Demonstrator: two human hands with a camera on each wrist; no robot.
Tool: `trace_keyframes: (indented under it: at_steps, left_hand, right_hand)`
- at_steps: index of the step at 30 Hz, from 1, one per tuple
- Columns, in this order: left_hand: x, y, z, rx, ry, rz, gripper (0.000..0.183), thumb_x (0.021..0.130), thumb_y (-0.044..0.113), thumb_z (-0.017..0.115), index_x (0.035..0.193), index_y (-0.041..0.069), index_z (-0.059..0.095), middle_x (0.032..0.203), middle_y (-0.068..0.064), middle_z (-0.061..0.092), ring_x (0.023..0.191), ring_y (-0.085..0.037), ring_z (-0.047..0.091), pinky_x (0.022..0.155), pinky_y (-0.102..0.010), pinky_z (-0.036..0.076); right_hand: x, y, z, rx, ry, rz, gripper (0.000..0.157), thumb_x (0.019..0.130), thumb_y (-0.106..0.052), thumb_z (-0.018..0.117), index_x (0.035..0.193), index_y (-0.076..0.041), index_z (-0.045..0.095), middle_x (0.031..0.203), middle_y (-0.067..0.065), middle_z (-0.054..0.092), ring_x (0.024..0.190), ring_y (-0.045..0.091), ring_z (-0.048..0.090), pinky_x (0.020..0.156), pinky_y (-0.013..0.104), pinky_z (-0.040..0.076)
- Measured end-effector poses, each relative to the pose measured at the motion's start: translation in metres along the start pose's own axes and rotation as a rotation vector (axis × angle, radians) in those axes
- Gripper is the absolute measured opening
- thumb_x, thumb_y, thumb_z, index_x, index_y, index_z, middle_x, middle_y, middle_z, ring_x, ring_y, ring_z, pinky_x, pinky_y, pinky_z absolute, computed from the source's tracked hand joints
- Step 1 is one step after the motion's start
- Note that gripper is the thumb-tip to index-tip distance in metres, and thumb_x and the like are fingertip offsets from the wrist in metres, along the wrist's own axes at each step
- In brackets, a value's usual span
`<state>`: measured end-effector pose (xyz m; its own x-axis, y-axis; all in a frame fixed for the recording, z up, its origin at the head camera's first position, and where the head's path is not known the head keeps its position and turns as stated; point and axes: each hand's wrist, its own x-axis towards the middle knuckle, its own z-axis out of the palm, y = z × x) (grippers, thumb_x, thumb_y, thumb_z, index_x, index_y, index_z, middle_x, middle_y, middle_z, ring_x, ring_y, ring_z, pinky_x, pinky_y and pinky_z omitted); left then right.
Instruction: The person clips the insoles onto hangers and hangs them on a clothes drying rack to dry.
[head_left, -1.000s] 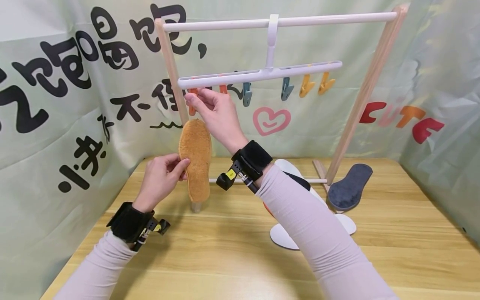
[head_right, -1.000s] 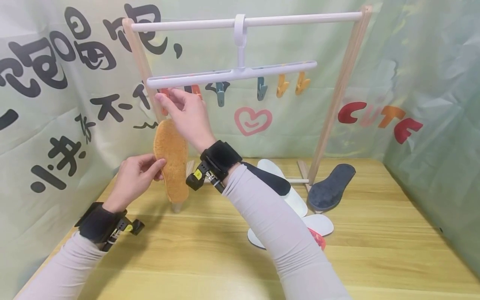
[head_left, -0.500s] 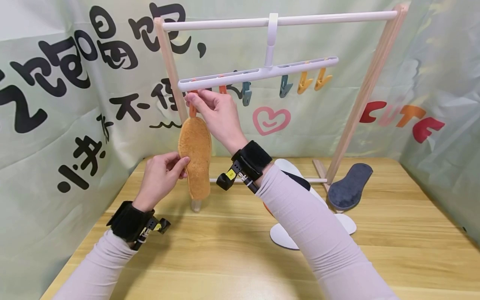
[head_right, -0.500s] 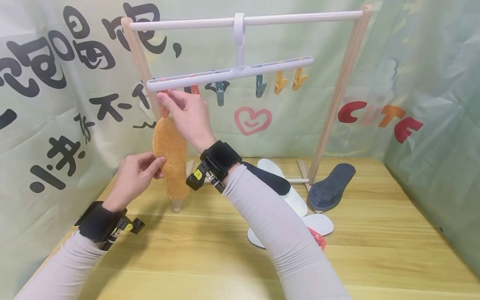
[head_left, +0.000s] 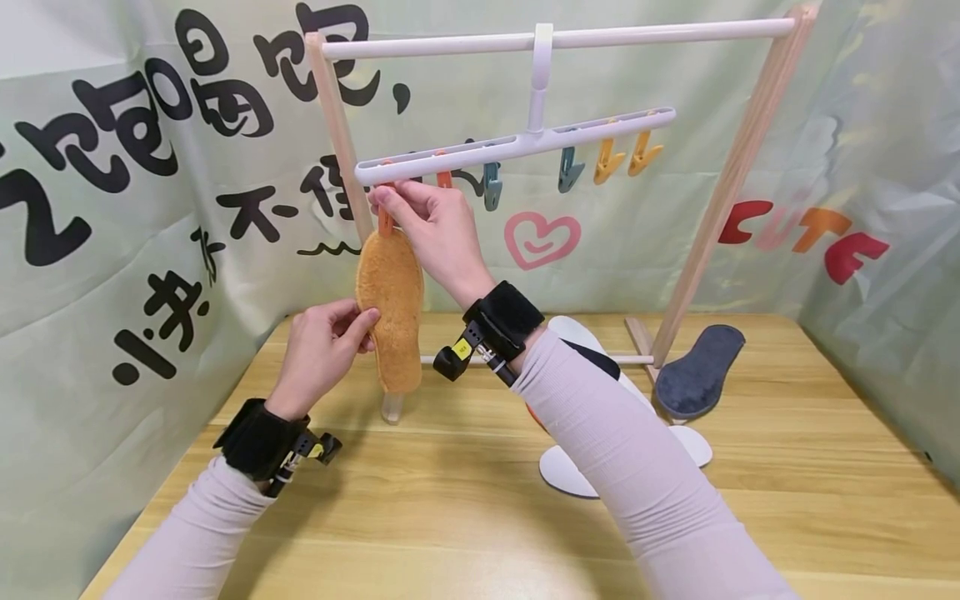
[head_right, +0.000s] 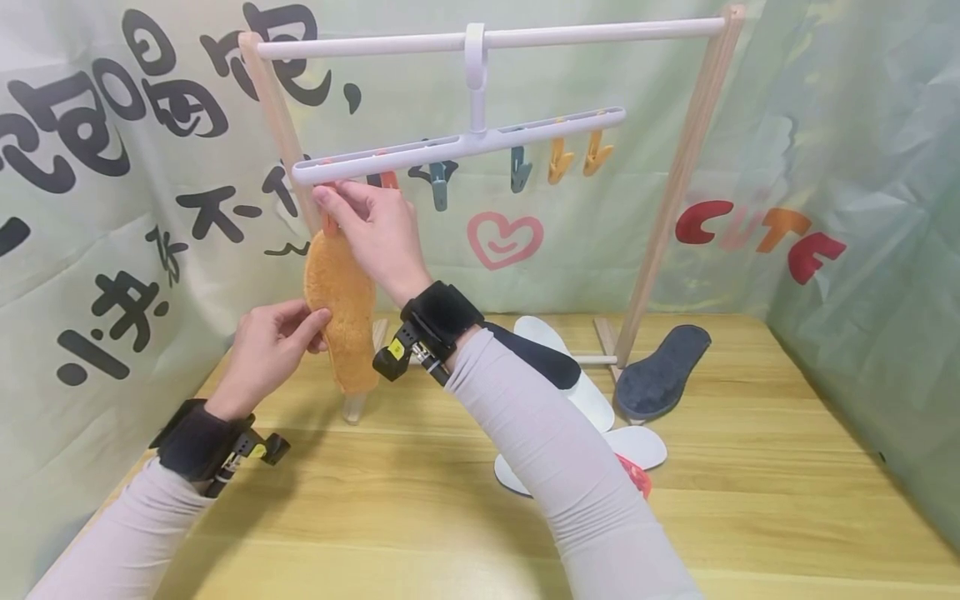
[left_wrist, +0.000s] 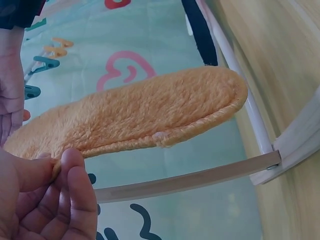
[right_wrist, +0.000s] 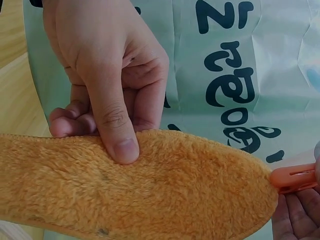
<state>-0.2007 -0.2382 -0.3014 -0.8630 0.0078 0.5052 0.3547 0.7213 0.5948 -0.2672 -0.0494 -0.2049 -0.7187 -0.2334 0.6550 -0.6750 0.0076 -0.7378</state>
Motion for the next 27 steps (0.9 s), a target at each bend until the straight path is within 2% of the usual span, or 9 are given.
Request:
trace_keyframes:
  at_steps: [7, 15, 20, 24, 27]
  left_hand:
    - [0.0015, 0.0028, -0.0011, -0.010, 0.001, -0.004, 0.031, 0.108, 0.034, 0.068, 0.092, 0.010, 0.079, 0.073, -0.007, 0.077, 0.065, -0.007, 0.068, 0.065, -0.022, 0.046]
    - [0.0032, 0.0028, -0.0006, -0.020, 0.010, 0.006, 0.031, 0.107, 0.035, 0.069, 0.094, 0.010, 0.080, 0.074, -0.007, 0.078, 0.065, -0.005, 0.069, 0.063, -0.020, 0.047]
    - [0.0039, 0.0036, 0.0003, -0.021, 0.021, 0.009, 0.031, 0.107, 0.034, 0.069, 0.094, 0.009, 0.080, 0.074, -0.008, 0.078, 0.065, -0.006, 0.069, 0.062, -0.018, 0.048]
    - [0.0043, 0.0035, 0.0013, -0.020, 0.029, 0.009, 0.030, 0.107, 0.034, 0.070, 0.093, 0.010, 0.080, 0.073, -0.006, 0.077, 0.065, -0.007, 0.070, 0.060, -0.017, 0.048]
    - [0.0043, 0.0034, 0.0018, -0.019, 0.032, 0.010, 0.030, 0.106, 0.034, 0.070, 0.092, 0.010, 0.080, 0.074, -0.008, 0.078, 0.064, -0.008, 0.070, 0.060, -0.017, 0.047]
  right_hand:
    - [-0.0001, 0.0009, -0.0010, -0.002, -0.002, 0.002, 0.025, 0.108, -0.021, 0.068, 0.120, -0.003, 0.080, 0.112, 0.016, 0.082, 0.108, 0.019, 0.080, 0.077, 0.020, 0.053]
    - [-0.0002, 0.0023, -0.0011, 0.003, -0.004, -0.002, 0.025, 0.108, -0.022, 0.067, 0.117, -0.003, 0.081, 0.109, 0.015, 0.082, 0.107, 0.015, 0.079, 0.075, 0.020, 0.051]
    - [0.0000, 0.0023, -0.0008, 0.023, -0.010, -0.008, 0.025, 0.108, -0.020, 0.066, 0.112, 0.000, 0.080, 0.108, 0.016, 0.082, 0.109, 0.022, 0.079, 0.076, 0.019, 0.052]
    - [0.0003, 0.0028, -0.0009, 0.033, -0.015, -0.009, 0.026, 0.108, -0.020, 0.066, 0.108, 0.003, 0.079, 0.109, 0.020, 0.081, 0.108, 0.023, 0.080, 0.074, 0.019, 0.051]
    - [0.0001, 0.0033, -0.0011, 0.034, -0.016, -0.011, 0.026, 0.108, -0.020, 0.067, 0.106, 0.003, 0.079, 0.106, 0.018, 0.081, 0.107, 0.023, 0.079, 0.073, 0.020, 0.051]
